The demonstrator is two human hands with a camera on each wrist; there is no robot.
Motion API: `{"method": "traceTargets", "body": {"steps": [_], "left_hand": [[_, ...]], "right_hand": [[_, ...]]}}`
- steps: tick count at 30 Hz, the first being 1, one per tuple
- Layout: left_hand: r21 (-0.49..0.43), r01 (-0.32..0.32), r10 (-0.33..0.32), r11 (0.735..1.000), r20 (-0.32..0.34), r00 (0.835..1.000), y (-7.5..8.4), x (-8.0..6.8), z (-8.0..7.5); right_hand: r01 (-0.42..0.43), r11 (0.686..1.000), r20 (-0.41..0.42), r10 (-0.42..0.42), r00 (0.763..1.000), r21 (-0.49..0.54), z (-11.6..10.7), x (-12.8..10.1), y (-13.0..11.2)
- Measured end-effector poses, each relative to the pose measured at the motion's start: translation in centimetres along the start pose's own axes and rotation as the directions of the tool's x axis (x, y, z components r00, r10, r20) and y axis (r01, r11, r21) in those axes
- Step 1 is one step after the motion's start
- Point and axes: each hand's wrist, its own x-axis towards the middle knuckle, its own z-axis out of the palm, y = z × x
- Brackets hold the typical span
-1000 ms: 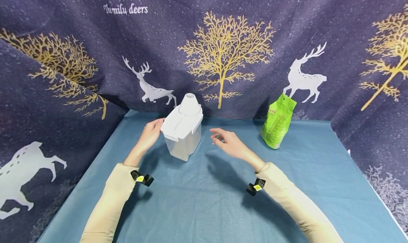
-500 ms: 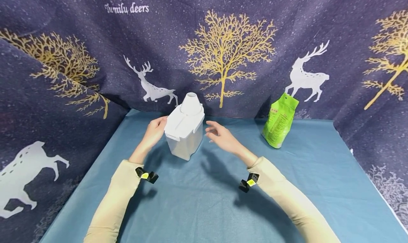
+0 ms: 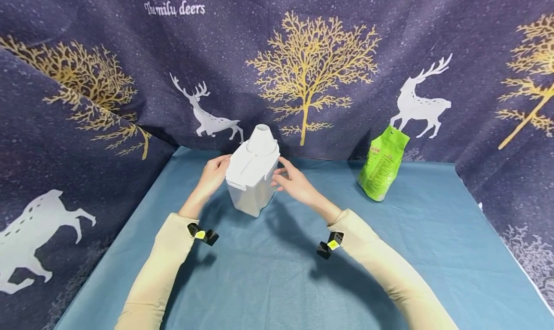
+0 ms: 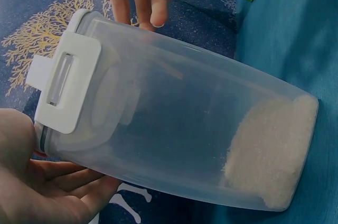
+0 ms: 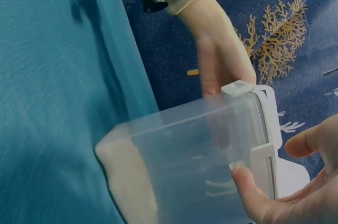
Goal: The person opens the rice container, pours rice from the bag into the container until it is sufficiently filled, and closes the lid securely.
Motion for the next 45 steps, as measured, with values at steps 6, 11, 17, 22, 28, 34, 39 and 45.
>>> {"method": "traceTargets", "body": {"steps": [6, 11, 17, 22, 28, 34, 39, 45], "left_hand": [[-0.014, 0.004, -0.004, 1.0, -0.004, 1.0, 0.1, 0.0, 0.3], [-0.034, 0.003, -0.004, 0.999, -0.01, 1.0, 0.1, -0.1, 0.4], [-0.061, 0.014, -0.015, 0.998, -0.014, 1.0, 0.1, -0.2, 0.7], [-0.07, 0.015, -0.017, 0.997, -0.024, 1.0, 0.1, -0.3, 0.7], [-0.056, 0.024, -0.025, 0.998, -0.021, 0.999, 0.2, -0.2, 0.7], [-0.102, 0.049, -0.048, 0.994, 0.017, 0.999, 0.3, 0.3, 0.7], [-0.146, 0.062, -0.057, 0.987, 0.041, 0.998, 0.4, 0.7, 0.9], [-0.163, 0.078, -0.076, 0.984, 0.022, 0.997, 0.6, 0.7, 1.3]], "right_hand": [[-0.008, 0.999, 0.009, 0.007, 1.0, 0.048, 0.5, 0.5, -0.1], [-0.01, 0.996, 0.01, 0.009, 1.0, 0.085, 1.0, 0.7, -0.2], [-0.051, 0.978, -0.007, 0.053, 0.999, 0.201, 1.4, 1.0, -0.6], [-0.077, 0.953, -0.017, 0.085, 0.996, 0.294, 1.6, 1.3, -0.8], [-0.077, 0.946, -0.046, 0.096, 0.994, 0.314, 1.9, 1.3, -1.2], [-0.084, 0.956, -0.076, 0.109, 0.991, 0.28, 2.2, 1.5, -1.3], [-0.123, 0.952, -0.071, 0.148, 0.986, 0.28, 2.1, 1.7, -1.3], [-0.164, 0.942, -0.044, 0.185, 0.982, 0.294, 1.8, 1.8, -1.2]]}}
